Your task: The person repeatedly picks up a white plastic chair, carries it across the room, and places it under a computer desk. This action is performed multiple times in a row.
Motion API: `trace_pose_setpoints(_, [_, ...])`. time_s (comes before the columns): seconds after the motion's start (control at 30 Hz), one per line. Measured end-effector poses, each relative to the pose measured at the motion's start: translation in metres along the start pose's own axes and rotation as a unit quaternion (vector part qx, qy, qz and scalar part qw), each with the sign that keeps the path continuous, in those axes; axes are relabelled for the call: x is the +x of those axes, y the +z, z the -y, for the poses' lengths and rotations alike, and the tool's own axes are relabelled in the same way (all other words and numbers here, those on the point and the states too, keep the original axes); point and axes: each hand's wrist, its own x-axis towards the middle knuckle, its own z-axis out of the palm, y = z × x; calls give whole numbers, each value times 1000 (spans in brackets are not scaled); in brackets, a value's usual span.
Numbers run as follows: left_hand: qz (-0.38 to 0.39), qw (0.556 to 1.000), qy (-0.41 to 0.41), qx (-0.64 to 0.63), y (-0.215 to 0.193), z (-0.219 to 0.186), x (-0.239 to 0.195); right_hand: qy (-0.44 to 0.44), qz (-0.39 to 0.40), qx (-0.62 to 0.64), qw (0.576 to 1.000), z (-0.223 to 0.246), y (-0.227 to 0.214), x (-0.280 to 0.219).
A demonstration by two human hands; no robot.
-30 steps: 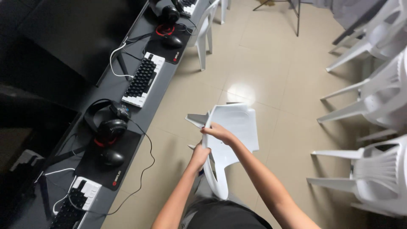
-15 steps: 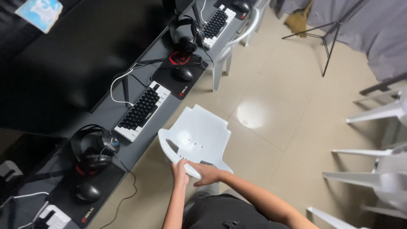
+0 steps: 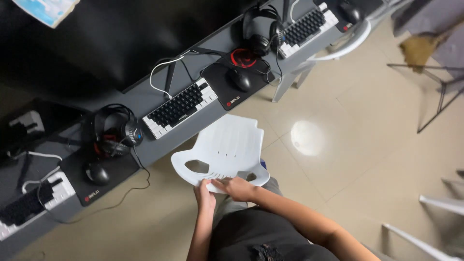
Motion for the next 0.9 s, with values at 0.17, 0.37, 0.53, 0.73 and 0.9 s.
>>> trace_pose_setpoints(0.17, [-29,997,4,-66,29,42,6,-28,139,-37,989,-41,-53,-3])
trace_pose_setpoints(0.37, [5,989,-9,-150,58,114,65,-115,74,-157,978,-159,-62,-12])
trace_pose_setpoints(0.53, [7,969,-64,-240,98,134,122,-81,70,-263,959,-237,-93,4])
trace_pose_setpoints(0.73, [35,971,9,-238,143,105,153,-48,57,-336,939,-264,-130,31])
trace_pose_setpoints(0.9, [50,971,51,-230,132,91,182,-45,48,-275,959,-267,-130,57])
